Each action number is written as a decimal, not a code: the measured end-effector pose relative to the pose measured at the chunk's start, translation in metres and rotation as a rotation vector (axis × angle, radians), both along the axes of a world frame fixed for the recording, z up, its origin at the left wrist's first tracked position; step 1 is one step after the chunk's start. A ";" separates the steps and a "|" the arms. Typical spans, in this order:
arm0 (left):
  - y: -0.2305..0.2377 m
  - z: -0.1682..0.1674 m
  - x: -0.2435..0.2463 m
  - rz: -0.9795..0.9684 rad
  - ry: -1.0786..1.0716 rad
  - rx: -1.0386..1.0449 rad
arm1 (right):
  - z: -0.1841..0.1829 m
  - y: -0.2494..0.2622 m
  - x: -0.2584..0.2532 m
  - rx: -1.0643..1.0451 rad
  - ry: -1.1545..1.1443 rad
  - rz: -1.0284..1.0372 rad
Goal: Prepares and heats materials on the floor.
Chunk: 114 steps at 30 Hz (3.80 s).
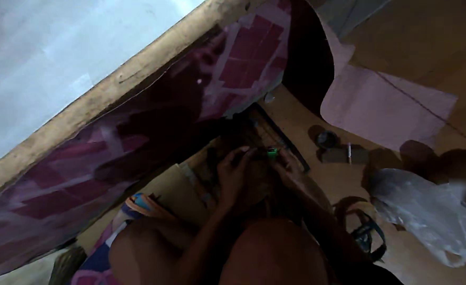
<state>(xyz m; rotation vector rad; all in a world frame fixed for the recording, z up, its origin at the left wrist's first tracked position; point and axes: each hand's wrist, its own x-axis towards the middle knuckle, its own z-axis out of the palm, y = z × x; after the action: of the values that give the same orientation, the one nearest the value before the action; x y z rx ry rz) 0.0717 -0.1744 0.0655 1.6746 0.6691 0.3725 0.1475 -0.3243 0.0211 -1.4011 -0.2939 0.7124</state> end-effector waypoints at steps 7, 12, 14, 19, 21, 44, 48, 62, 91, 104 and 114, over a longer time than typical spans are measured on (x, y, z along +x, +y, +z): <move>-0.002 -0.011 -0.001 -0.012 -0.061 0.022 | -0.003 0.009 0.001 -0.108 0.118 -0.093; -0.004 -0.018 -0.007 -0.026 -0.076 0.036 | -0.010 0.020 0.000 -0.135 0.329 -0.134; -0.006 -0.018 -0.007 -0.031 -0.066 0.064 | -0.013 0.023 0.001 -0.147 0.347 -0.122; -0.005 -0.016 -0.008 -0.011 -0.070 0.106 | -0.007 0.033 0.003 -0.217 0.275 -0.035; -0.004 -0.019 -0.009 0.002 -0.070 0.109 | -0.009 0.034 0.002 -0.245 0.222 -0.024; -0.006 -0.027 -0.011 0.022 -0.054 0.142 | -0.019 0.042 -0.004 -0.286 0.223 -0.042; -0.007 -0.035 -0.012 0.042 -0.086 0.103 | -0.026 0.040 -0.006 -0.223 0.257 -0.027; -0.007 -0.032 -0.011 0.017 -0.068 0.170 | -0.018 0.040 -0.004 -0.320 0.086 0.010; -0.009 -0.035 -0.011 0.033 -0.077 0.111 | -0.015 0.042 -0.003 -0.244 0.151 0.000; -0.008 -0.034 -0.012 0.032 -0.062 0.145 | -0.012 0.042 -0.004 -0.275 0.124 -0.007; -0.007 -0.035 -0.012 0.037 -0.078 0.127 | -0.010 0.044 -0.004 -0.296 0.104 -0.020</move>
<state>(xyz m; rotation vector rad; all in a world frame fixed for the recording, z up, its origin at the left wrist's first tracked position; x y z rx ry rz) 0.0601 -0.1814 0.0301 1.7602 0.6304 0.5131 0.1434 -0.2805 0.0109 -1.6373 -0.0943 0.8343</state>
